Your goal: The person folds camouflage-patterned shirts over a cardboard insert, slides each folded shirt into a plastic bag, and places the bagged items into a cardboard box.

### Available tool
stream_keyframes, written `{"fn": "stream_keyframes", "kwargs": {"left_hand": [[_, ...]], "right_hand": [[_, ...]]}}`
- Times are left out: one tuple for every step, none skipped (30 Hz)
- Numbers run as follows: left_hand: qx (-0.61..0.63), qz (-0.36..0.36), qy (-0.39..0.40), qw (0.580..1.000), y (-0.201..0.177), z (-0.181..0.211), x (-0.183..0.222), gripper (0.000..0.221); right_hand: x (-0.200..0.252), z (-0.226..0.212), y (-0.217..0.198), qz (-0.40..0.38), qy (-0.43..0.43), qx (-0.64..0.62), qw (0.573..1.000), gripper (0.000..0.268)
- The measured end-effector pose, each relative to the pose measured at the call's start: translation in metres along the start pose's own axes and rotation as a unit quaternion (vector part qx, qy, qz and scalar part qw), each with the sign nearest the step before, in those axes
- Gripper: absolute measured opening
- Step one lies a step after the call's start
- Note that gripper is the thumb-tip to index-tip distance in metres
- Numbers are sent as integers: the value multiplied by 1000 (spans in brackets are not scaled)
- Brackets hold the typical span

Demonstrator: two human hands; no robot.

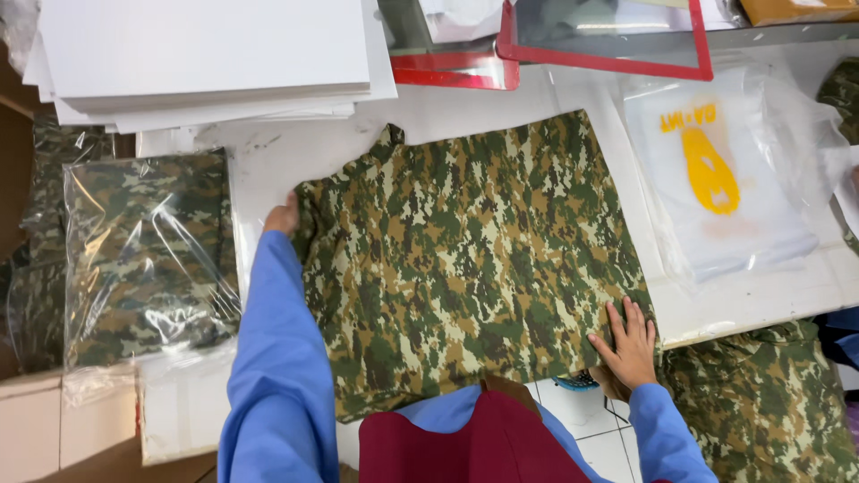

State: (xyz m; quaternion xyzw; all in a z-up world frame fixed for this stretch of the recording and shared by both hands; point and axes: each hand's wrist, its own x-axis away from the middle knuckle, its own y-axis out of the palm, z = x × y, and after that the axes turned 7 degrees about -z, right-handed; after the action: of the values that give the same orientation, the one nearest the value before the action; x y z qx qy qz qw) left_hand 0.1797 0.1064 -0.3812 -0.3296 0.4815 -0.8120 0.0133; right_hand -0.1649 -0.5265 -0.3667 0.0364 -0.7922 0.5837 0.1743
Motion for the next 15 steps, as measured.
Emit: {"fn": "stream_keyframes", "kwargs": {"left_hand": [[118,-86,17,989,3,16,0,97],[232,-171,35,957,6,33,0,109],[230,-171,42,957,-3,48,16,109],[294,-213,75,929,-10,63,32,102],[355,-254,107,893,-17,77,49,110],[355,-256,108,892,-19,84,49,110],[370,-276,145,875,-21,90,50,87],[387,-295,178,855,-20,95,53,64],[390,-297,177,853,-27,92,42,64],[366,-242,219,872,-34,88,32,55],[339,-184,260,885,-41,84,23,46],[341,-182,260,885,-49,68,15,46],[214,-66,211,952,-56,52,8,48],[79,54,157,983,-65,39,-1,56],[79,58,158,982,-62,27,0,56]], "right_hand": [[-1,-3,0,2,5,11,1000,81],[-2,-4,-1,6,11,22,1000,81],[-1,-6,0,12,15,19,1000,81],[-1,-7,0,6,15,-3,1000,81],[-1,-8,0,-1,16,-26,1000,80],[-3,-8,1,0,18,-24,1000,80],[-4,-7,2,-3,16,-21,1000,80],[-5,-4,2,-8,13,-16,1000,80],[-6,-5,3,-10,14,-13,1000,80],[-7,-4,3,-17,20,-11,1000,81],[-7,-3,3,-23,27,-9,999,82],[-8,-3,4,-22,24,-8,999,82],[-8,-2,4,-14,28,-13,999,81],[-9,-2,6,-2,33,-19,999,80],[-17,-3,4,1,31,-20,999,80]]}}
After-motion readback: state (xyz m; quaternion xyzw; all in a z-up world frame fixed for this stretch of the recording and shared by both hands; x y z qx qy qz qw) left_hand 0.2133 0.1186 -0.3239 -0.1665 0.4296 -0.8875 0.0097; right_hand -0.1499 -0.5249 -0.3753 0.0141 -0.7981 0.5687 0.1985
